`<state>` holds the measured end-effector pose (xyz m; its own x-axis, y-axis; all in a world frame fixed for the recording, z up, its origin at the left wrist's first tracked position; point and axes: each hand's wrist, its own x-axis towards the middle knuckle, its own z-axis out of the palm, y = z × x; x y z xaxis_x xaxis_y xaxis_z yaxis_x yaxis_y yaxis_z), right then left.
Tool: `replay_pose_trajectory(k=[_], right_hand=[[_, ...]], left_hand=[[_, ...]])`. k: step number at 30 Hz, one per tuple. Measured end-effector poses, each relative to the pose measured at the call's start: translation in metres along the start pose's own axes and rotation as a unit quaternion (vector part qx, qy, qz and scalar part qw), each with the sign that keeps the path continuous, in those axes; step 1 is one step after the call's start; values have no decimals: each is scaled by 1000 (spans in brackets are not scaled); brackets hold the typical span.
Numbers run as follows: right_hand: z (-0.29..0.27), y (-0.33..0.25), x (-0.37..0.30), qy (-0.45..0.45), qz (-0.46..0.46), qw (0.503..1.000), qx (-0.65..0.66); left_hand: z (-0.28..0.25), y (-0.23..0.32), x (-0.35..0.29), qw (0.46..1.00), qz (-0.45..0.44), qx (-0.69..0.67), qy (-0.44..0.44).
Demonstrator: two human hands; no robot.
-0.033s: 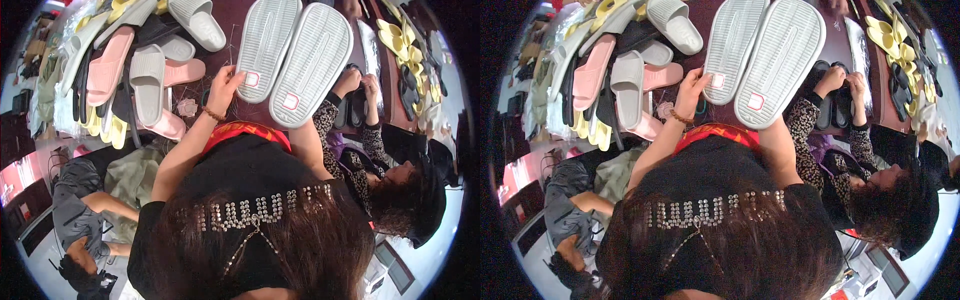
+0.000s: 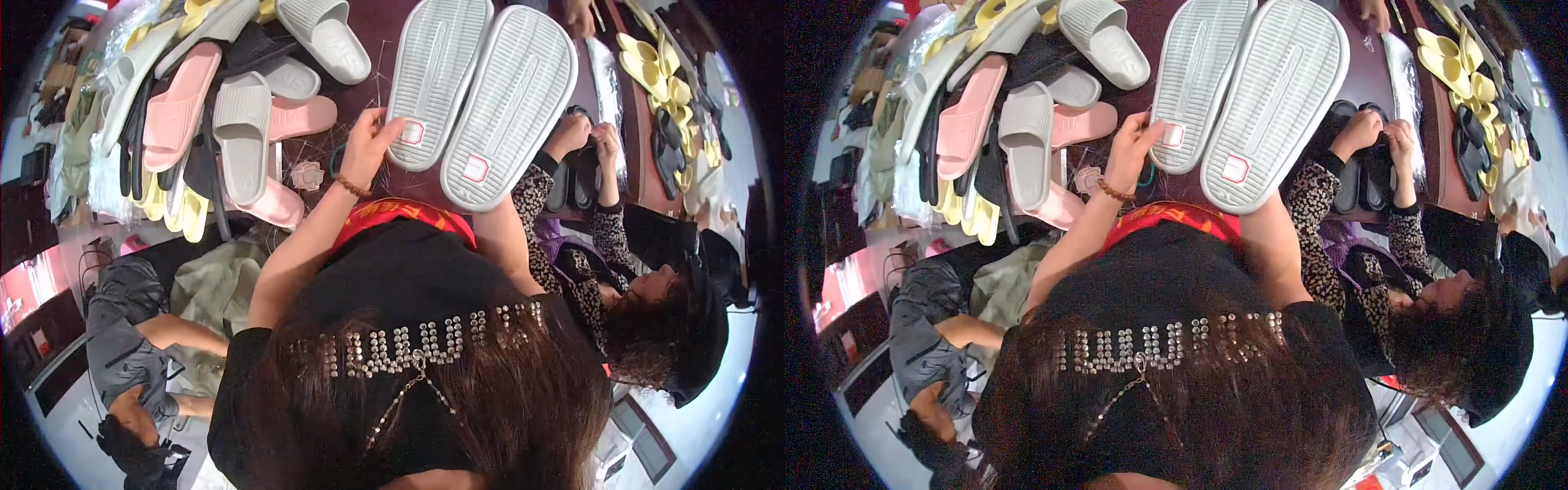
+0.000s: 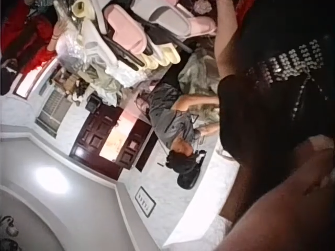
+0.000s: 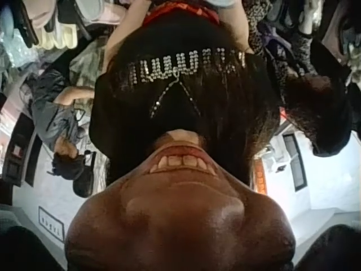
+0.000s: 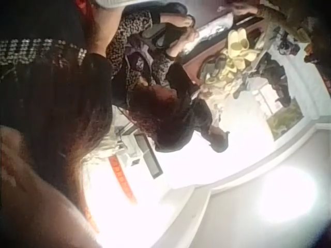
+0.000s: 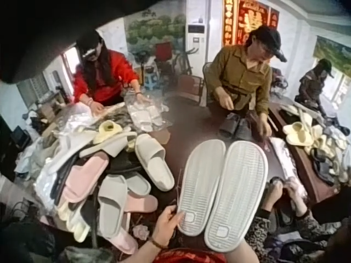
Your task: Inspecting and trimming various pairs of slippers at a quality control station in a factory.
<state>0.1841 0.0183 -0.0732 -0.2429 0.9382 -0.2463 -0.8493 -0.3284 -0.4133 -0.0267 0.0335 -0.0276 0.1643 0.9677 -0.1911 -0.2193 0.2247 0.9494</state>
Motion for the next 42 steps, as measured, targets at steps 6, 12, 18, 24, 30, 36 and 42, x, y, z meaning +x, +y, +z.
replay_pose_trajectory(k=[6, 12, 18, 24, 30, 36, 42], right_hand=[[14, -15, 11, -23, -19, 1000, 3], [18, -41, 45, 105, -111, 980, -124], [21, -16, 54, 187, -224, 932, -214], [11, 13, 49, 237, -375, 667, -599], [-5, 24, 41, 229, -165, 601, -747], [-35, -3, 17, 244, -152, 463, -839], [-45, -27, 1, 270, 41, 450, -850]], left_hand=[[-7, -20, -1, 992, -23, 120, -44], [-33, -29, -15, 988, -33, 144, -40], [-50, -22, -25, 976, -82, 201, 2], [-31, -5, -6, 992, -11, 91, 85], [-35, -15, 51, 963, 58, 254, 70], [-65, -19, 55, 925, -1, 380, 0], [-80, -4, 33, 946, -97, 308, -22]])
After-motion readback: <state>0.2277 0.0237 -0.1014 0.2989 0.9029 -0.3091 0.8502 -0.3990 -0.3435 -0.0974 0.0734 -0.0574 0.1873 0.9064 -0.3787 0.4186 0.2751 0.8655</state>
